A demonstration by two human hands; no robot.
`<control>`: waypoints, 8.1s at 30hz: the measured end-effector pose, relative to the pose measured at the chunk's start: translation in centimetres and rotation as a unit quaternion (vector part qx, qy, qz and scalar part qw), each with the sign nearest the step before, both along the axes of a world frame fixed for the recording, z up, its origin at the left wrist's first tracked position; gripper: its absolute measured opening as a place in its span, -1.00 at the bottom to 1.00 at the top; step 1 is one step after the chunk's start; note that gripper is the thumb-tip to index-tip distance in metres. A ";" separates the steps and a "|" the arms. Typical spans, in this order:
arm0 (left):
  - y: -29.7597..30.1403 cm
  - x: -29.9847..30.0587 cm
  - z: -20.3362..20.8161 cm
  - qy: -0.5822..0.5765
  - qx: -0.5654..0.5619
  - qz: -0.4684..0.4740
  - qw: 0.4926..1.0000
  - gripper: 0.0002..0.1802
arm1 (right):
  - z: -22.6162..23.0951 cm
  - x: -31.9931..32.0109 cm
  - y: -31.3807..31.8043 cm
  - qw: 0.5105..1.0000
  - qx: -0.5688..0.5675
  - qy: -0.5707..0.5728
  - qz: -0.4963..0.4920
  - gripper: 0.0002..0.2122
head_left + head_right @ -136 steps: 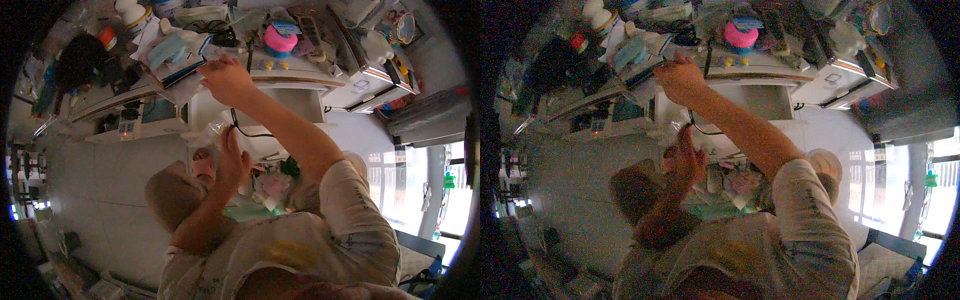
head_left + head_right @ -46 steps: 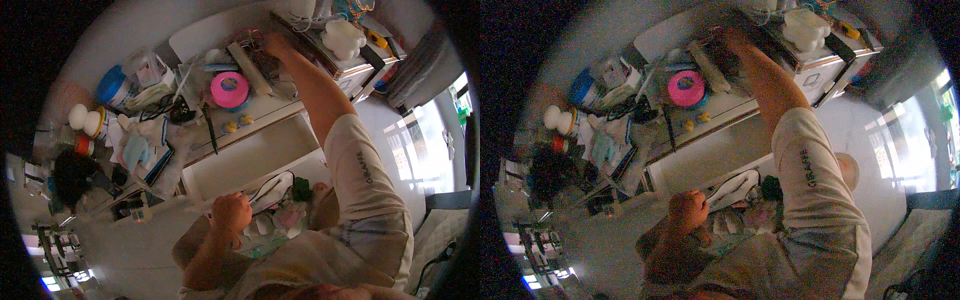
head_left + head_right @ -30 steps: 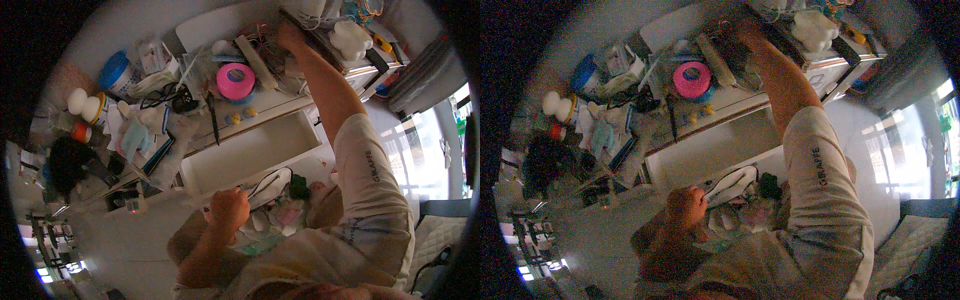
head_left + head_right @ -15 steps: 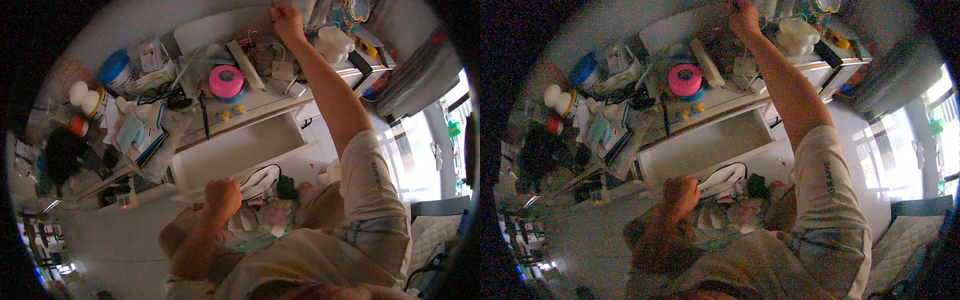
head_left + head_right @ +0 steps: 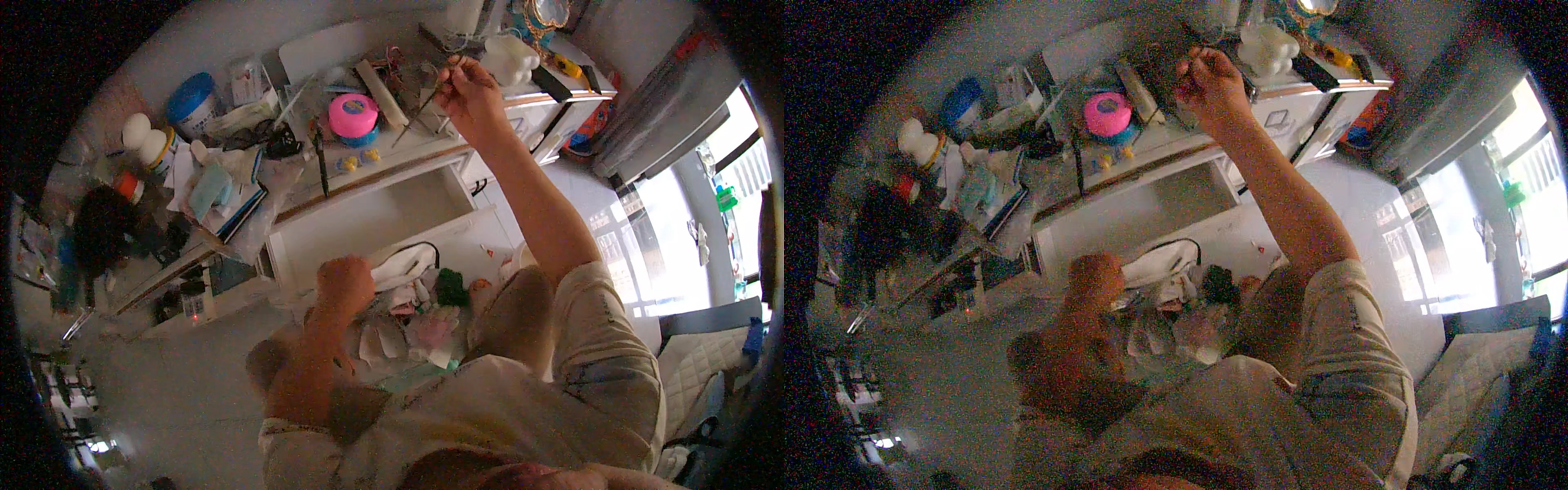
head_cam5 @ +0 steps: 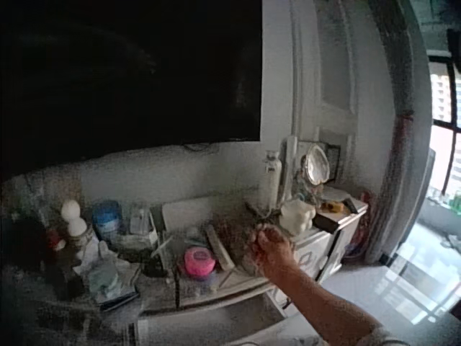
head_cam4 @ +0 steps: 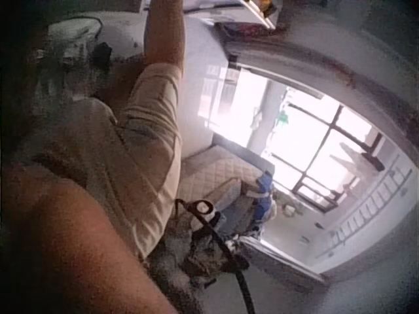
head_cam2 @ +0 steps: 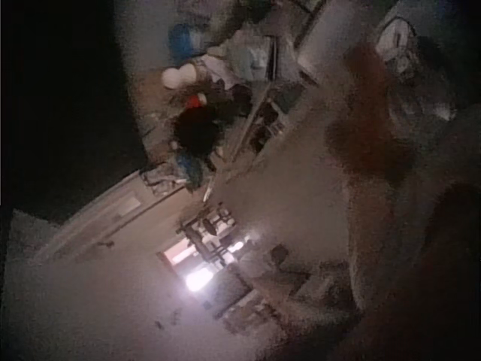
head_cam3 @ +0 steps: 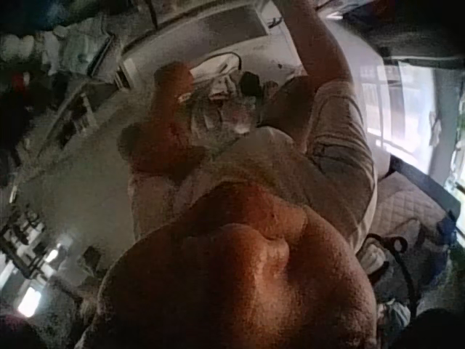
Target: The person wipes the inside of a white drawer with a green cloth while handling various items including papers, a black strap, and a wrench.
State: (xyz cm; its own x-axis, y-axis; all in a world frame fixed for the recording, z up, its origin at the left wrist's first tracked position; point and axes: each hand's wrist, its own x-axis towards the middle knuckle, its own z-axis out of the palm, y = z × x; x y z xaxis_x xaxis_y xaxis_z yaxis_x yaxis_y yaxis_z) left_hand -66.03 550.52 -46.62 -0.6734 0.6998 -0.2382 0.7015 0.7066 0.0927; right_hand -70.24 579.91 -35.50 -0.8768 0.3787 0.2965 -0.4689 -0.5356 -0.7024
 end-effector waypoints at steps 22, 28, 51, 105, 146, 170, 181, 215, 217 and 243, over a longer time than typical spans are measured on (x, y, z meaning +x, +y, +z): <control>-1.7 -0.7 -2.3 -0.017 0.141 0.113 0.983 -0.85 | -10.6 11.8 -1.3 0.983 -0.082 -0.098 0.134 -0.84; -1.1 -0.4 -1.7 -0.025 0.126 0.102 0.986 -0.84 | -10.8 11.8 -1.3 0.982 -0.079 -0.102 0.137 -0.87; -2.6 -1.1 -2.0 -0.029 0.215 0.089 0.972 -0.87 | -12.7 9.4 -0.4 0.972 -0.096 -0.162 0.143 -0.91; -2.6 -0.6 -2.5 0.235 0.080 -0.026 0.968 -0.76 | -14.8 13.1 -2.7 0.956 0.103 -0.219 0.168 -0.82; 5.3 5.1 -2.4 -0.394 0.437 0.087 0.804 -0.82 | -22.4 17.0 3.8 0.841 0.321 -0.414 0.135 -0.75; 4.8 2.4 -0.6 -0.440 0.467 0.093 0.761 -0.85 | -39.5 17.6 -1.0 0.375 0.774 -0.436 0.264 -0.72; 5.5 6.1 -0.5 -0.413 0.521 0.057 0.745 -0.83 | -16.9 19.4 3.7 0.748 0.344 -0.492 0.281 -0.77; 7.0 8.2 -1.9 0.025 0.467 -0.219 0.857 -0.74 | -9.8 21.8 1.5 0.963 -0.105 -0.218 -0.116 -0.81; 7.0 8.2 -1.7 0.025 0.466 -0.181 0.866 -0.74 | -9.3 21.8 1.4 0.973 -0.102 -0.194 -0.075 -0.81; 10.9 7.0 -2.0 0.051 0.364 -0.289 0.884 -0.63 | -9.3 20.9 -1.1 0.966 -0.005 -0.242 -0.091 -0.87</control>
